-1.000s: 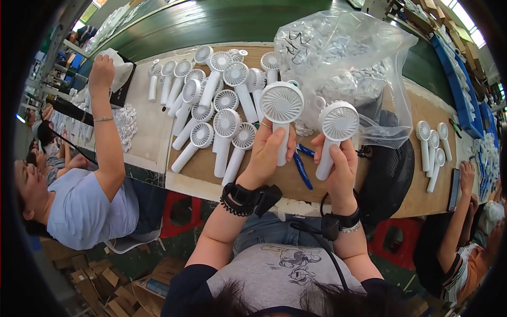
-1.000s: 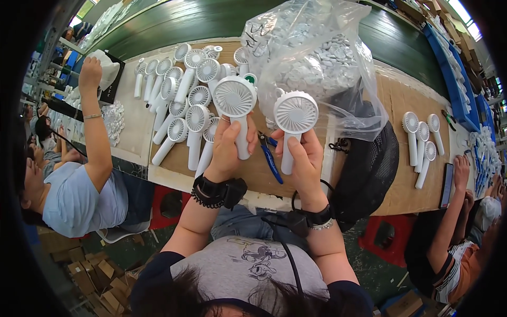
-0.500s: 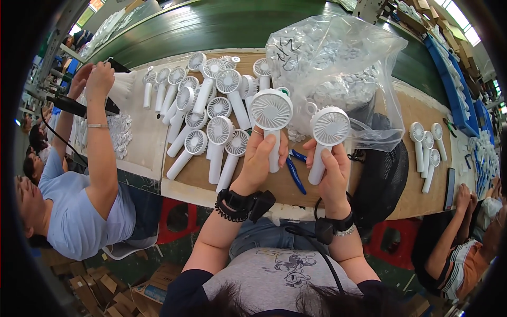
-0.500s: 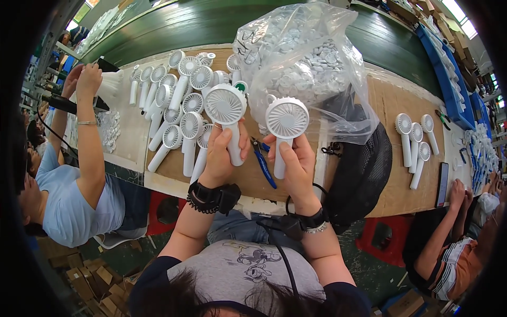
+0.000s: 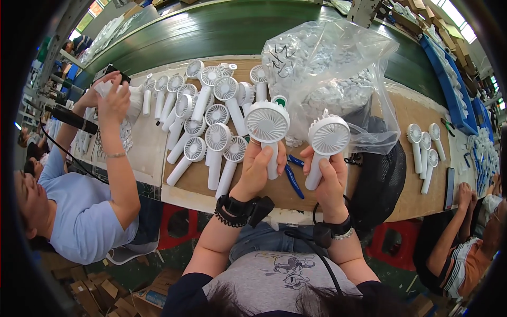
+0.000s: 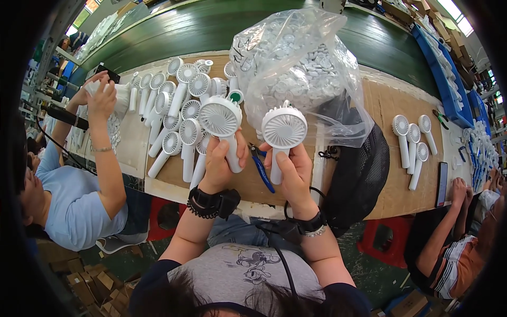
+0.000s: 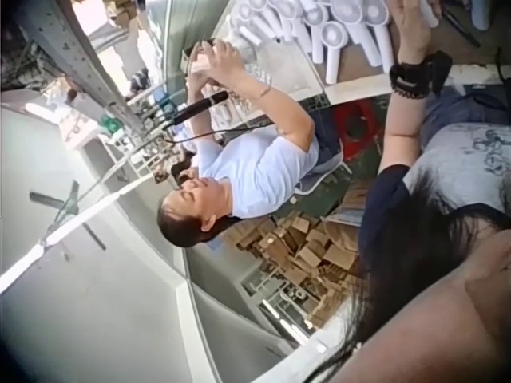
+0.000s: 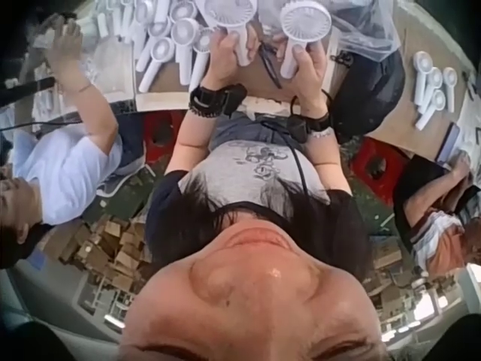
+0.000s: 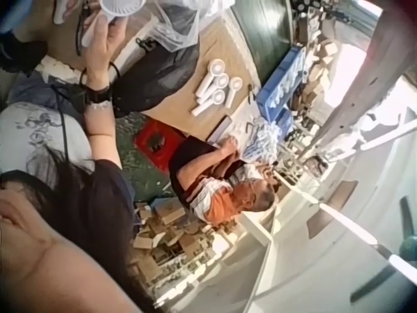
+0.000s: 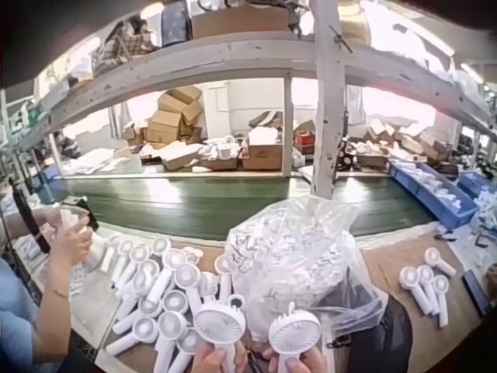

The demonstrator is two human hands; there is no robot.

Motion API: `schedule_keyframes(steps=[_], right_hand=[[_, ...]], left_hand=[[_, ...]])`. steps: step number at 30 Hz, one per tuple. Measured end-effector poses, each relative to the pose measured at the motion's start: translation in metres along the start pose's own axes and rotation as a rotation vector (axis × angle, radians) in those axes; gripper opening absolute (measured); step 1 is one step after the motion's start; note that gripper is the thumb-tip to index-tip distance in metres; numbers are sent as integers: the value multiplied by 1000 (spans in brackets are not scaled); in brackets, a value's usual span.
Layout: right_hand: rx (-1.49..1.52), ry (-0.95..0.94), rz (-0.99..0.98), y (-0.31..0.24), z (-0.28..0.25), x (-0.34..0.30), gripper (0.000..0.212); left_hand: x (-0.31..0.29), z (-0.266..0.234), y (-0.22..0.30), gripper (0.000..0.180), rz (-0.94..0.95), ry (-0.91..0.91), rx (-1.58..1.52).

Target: Assembling and inspecting portable handheld electric fans on a factory assembly line.

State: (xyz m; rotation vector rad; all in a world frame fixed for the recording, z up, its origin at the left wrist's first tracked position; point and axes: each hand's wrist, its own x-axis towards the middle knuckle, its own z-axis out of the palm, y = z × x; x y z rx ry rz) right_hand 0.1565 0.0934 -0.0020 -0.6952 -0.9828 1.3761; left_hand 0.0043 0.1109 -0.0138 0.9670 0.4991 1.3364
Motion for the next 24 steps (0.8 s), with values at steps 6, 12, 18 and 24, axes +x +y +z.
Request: schedule_keyframes(steps=[6, 12, 18, 24], right_hand=[[-21, -13, -12, 0, 1, -1, 34], [-27, -27, -33, 1, -1, -2, 35], [-4, -32, -36, -1, 0, -4, 36], [5, -43, -35, 0, 1, -4, 36]], left_hand=[[-2, 0, 0, 27, 25, 4, 5], [-2, 0, 0, 28, 38, -12, 19], [-3, 5, 0, 39, 40, 73, 92], [-3, 2, 0, 38, 46, 40, 78]])
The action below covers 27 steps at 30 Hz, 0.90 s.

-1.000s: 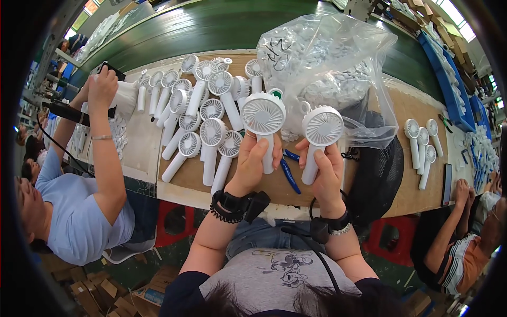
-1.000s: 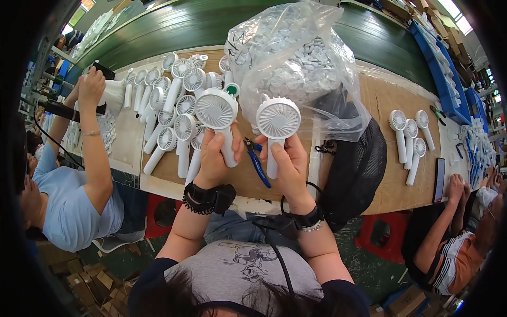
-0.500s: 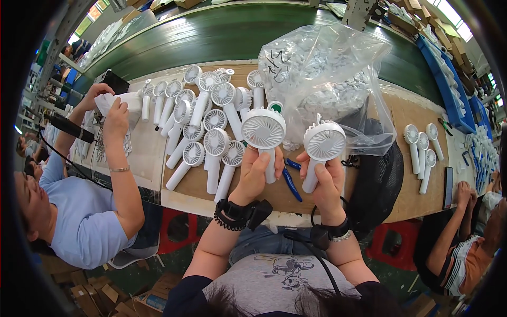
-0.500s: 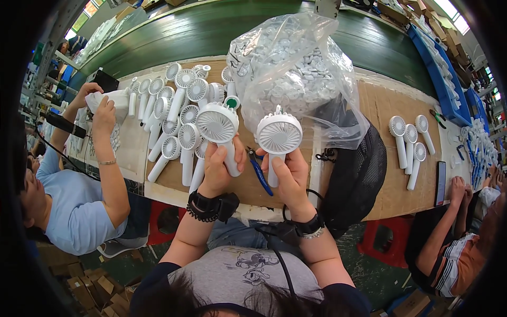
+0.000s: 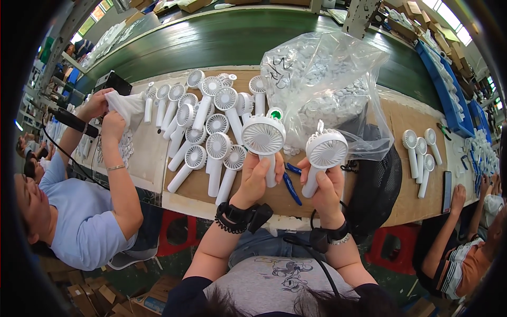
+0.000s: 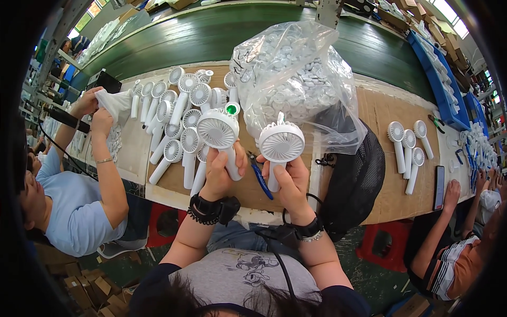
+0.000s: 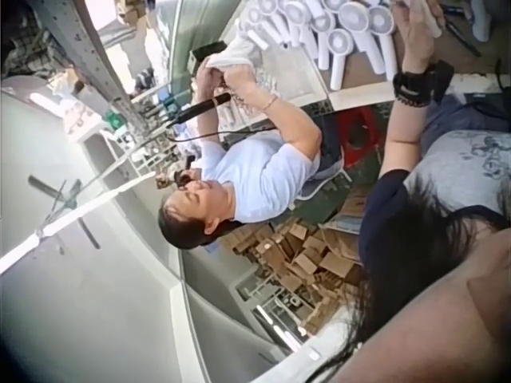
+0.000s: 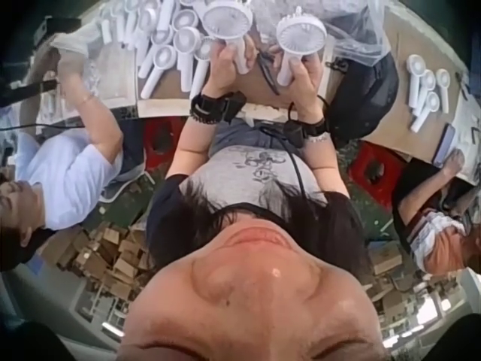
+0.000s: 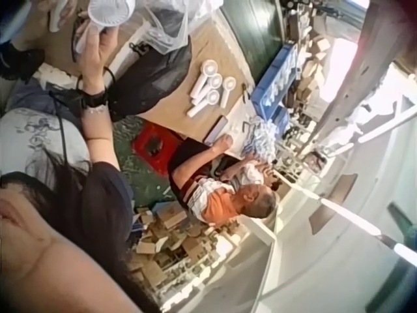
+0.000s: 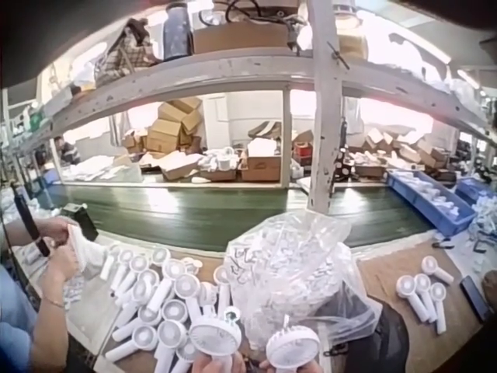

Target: Assembling and inspecting portable handheld electric fans on a factory assembly line.

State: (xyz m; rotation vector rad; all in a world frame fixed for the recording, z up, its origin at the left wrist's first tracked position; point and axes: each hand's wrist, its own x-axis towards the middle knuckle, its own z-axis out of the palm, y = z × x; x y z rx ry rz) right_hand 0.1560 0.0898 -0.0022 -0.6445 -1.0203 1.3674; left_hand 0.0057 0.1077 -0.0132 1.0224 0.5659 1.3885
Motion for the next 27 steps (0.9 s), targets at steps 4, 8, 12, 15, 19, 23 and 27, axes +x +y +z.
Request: schedule_keyframes(steps=[4, 8, 12, 15, 19, 23, 27], right_hand=[[-6, -20, 5, 1, 1, 1, 35], [-29, -44, 2, 2, 1, 0, 34], [-150, -46, -50, 7, -3, -6, 33], [-322, -79, -143, 12, -6, -4, 32], [-336, -56, -140, 13, -7, -8, 33], [-247, -42, -141, 12, -8, -7, 33], [-220, -4, -113, 9, -7, -3, 32]], left_hand=[[1, 2, 3, 39, -8, -17, -27], [1, 4, 5, 40, -15, -23, -60], [0, 7, 1, 41, -7, 9, -38], [-1, 6, 0, 42, -2, 32, -4], [-5, 4, 1, 26, -2, 29, -11], [-1, 3, -1, 27, -4, -10, 9], [2, 4, -2, 40, -12, 41, 38]])
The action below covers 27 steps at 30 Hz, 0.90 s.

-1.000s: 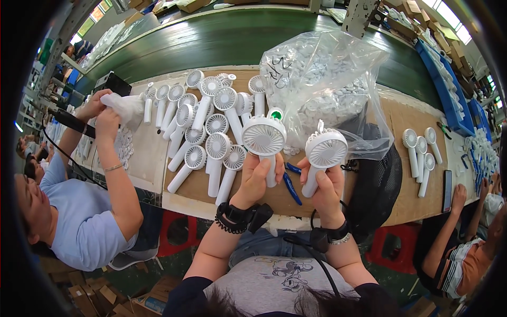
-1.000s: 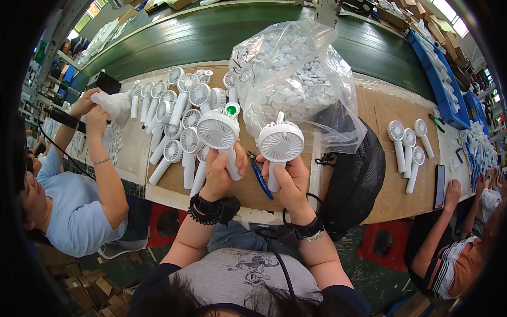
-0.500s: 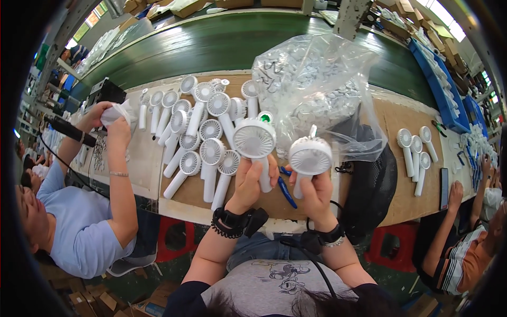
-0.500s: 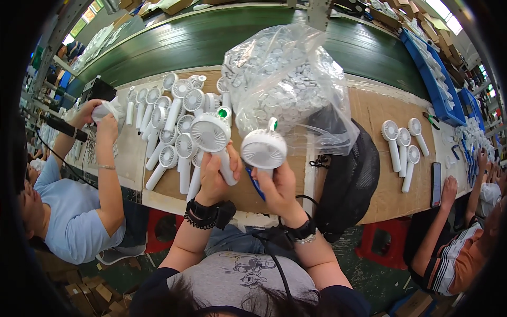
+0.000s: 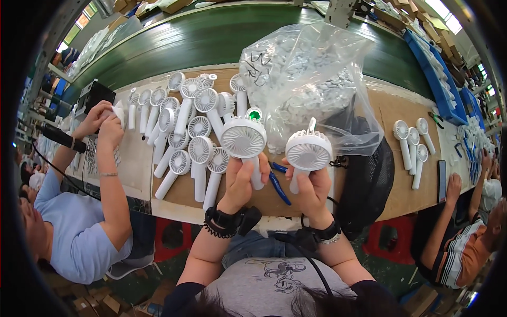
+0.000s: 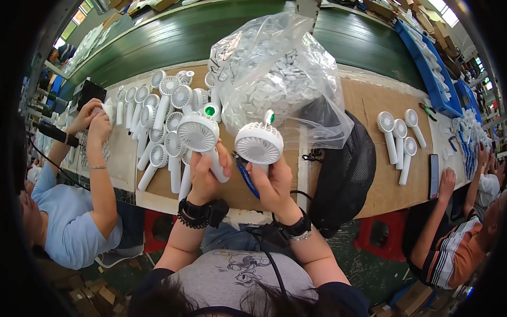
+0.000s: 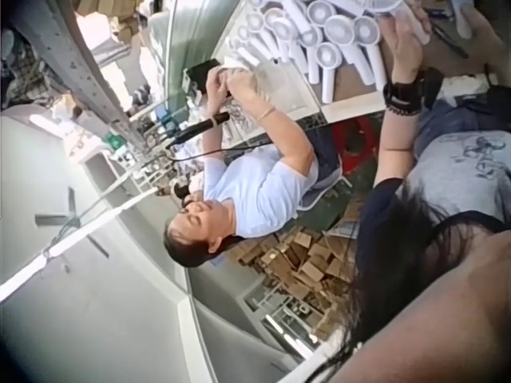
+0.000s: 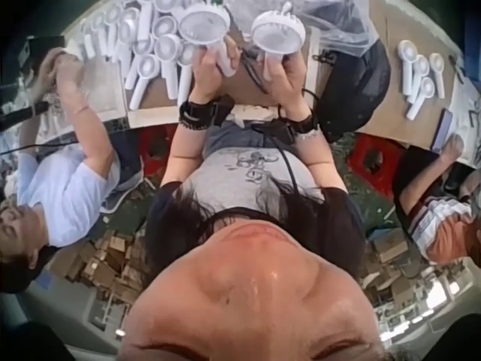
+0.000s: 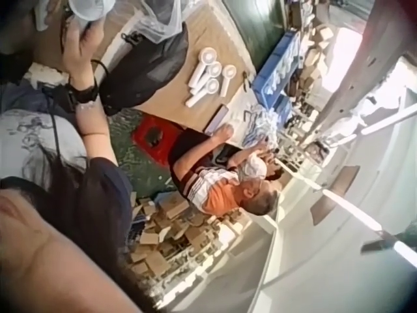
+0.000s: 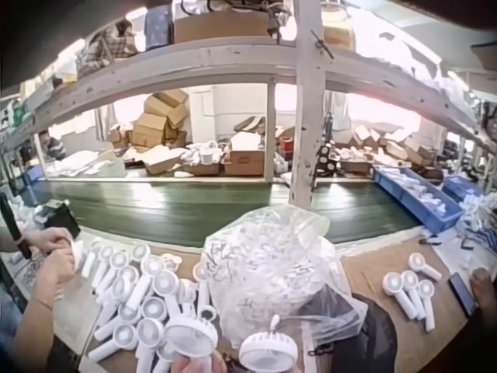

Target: Assembling and inspecting portable handheld electric fans on a factory assembly line.

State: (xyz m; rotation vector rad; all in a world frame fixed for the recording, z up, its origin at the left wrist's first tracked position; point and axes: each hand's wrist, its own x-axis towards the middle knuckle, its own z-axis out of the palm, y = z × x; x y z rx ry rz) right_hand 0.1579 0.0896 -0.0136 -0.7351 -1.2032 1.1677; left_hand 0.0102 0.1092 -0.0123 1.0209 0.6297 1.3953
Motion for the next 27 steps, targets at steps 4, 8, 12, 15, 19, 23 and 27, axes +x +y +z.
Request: schedule_keyframes(steps=[4, 8, 12, 15, 19, 23, 27], right_hand=[[53, 57, 24, -2, 6, 2, 32], [79, 122, 61, -4, 5, 5, 32], [107, 132, 54, -2, 6, 5, 33], [69, 151, 61, -1, 7, 7, 33], [70, 145, 62, 0, 10, 8, 34], [51, 154, 75, -4, 9, 9, 34], [87, 141, 77, -3, 12, 4, 34]], left_hand=[[-2, -3, 5, 25, 9, -11, -49], [1, -2, 1, 22, 16, 26, -71], [1, -7, -1, 19, 10, -16, -90], [1, -7, 0, 19, -18, 1, -100], [2, -11, -2, 21, -8, -26, -115], [2, -8, 0, 23, -2, -9, -133], [-3, -11, 0, 23, 4, -38, -127]])
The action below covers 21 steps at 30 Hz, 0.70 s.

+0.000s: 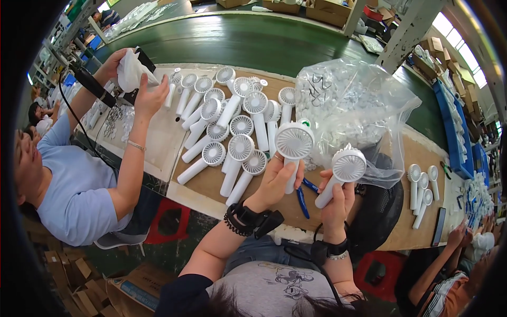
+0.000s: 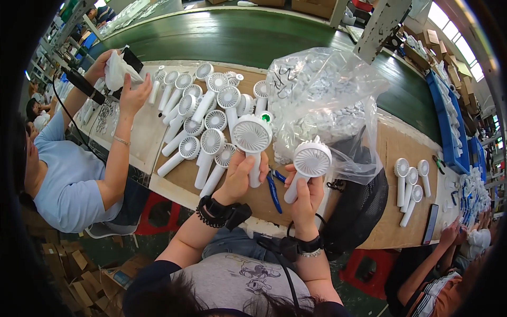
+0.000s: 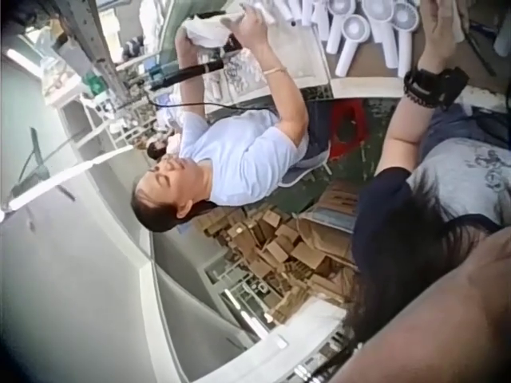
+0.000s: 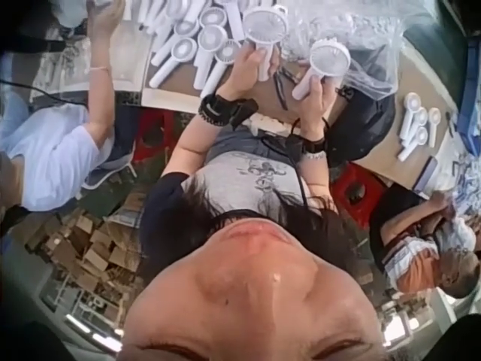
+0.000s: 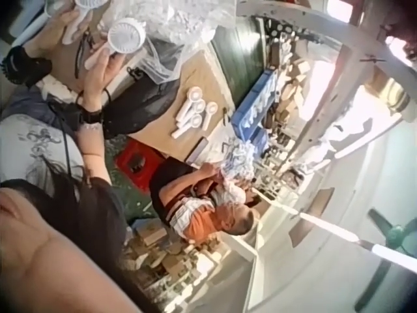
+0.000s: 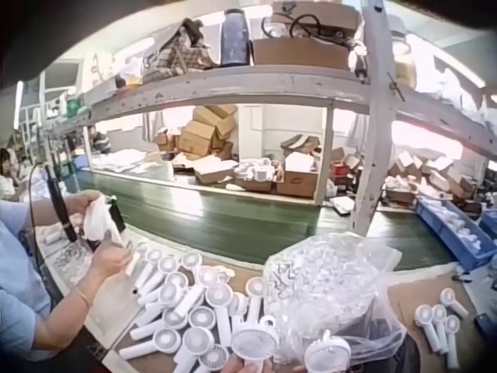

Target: Assembling and inspecting portable handheld electric fans on a factory assembly line.

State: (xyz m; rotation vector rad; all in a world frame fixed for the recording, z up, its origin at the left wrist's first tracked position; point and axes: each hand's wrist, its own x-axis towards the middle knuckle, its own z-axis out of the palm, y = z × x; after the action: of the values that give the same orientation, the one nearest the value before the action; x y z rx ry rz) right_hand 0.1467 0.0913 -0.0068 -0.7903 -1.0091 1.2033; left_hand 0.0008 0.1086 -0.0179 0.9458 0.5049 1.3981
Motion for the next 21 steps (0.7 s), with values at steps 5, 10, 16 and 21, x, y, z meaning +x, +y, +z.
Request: schedule_keyframes(steps=[5, 10, 16, 21], right_hand=[[-62, -27, 6, 2, -1, 3, 33], [-27, -26, 7, 2, 0, 4, 32], [-26, 1, 13, 3, 0, 5, 32], [-9, -22, 19, 6, -2, 4, 32]], left_hand=[[4, -1, -1, 23, -24, 16, -19], [5, -1, -2, 23, -15, 9, -48], [5, 0, 0, 23, -25, 23, -31], [4, 0, 0, 23, -32, 11, -13]])
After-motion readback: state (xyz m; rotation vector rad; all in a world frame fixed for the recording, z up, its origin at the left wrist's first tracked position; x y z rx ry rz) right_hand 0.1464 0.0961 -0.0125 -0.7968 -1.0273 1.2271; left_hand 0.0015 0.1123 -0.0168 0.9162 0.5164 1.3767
